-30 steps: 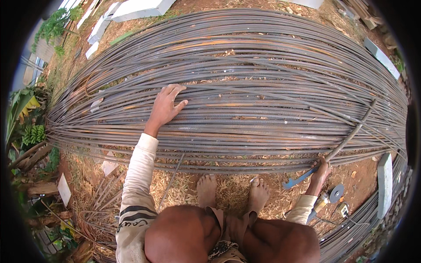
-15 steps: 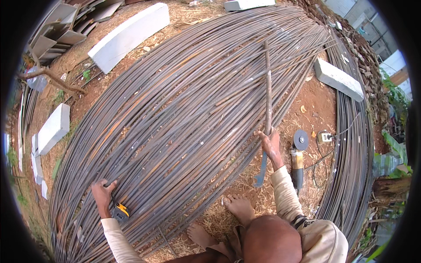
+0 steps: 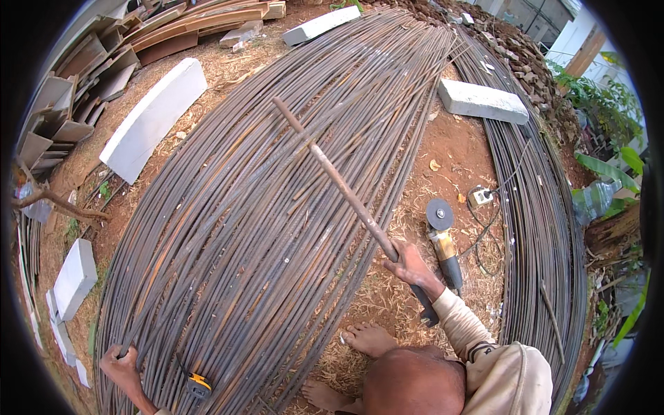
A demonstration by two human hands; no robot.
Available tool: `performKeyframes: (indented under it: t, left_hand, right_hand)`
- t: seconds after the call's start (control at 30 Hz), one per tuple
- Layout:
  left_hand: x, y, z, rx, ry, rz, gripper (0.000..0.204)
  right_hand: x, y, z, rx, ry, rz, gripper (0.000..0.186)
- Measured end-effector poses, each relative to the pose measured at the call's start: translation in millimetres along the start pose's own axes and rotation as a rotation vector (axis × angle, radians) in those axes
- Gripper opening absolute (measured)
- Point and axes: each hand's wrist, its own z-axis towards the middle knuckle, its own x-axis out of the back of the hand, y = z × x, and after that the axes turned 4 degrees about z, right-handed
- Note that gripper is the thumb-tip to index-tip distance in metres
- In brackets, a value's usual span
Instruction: The person measures a bundle of steel rods with a tape measure, then uses an angle grinder to cut a single rod. They repeat the process of measuring and cutting multiple rods from the bundle.
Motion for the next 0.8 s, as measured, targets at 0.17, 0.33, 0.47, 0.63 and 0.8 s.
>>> performKeyframes:
  t: [0.17,0.33,0.47,0.63,0.8]
  left_hand:
    - [32.8,-14.4,16.1,-0.146,0.189,0.040,0.015]
    - [-0.5,25.7,-26.0,-0.004,0.005,-0.036,0.031]
    - [-50.4,-3.8,-86.6,-0.141,-0.366,-0.003,0.070]
    - [-44.4,-8.6,-102.7,-0.046,-0.411,-0.059,0.081]
    - [-103.5,14.6,-120.7,-0.054,-0.462,-0.221,0.070]
  right_hand:
    - [-38.5,-68.8,19.3,0.044,-0.294,0.018,0.046]
    - [-78.8,-95.6,25.8,0.125,-0.343,0.009,0.048]
    - [-98.8,-47.7,20.3,0.006,-0.371,-0.140,0.044]
    - [-84.1,-68.0,0.9,-0.064,-0.413,-0.187,0.049]
    - [-61.1,-70.0,-19.0,0.135,-0.225,-0.168,0.040]
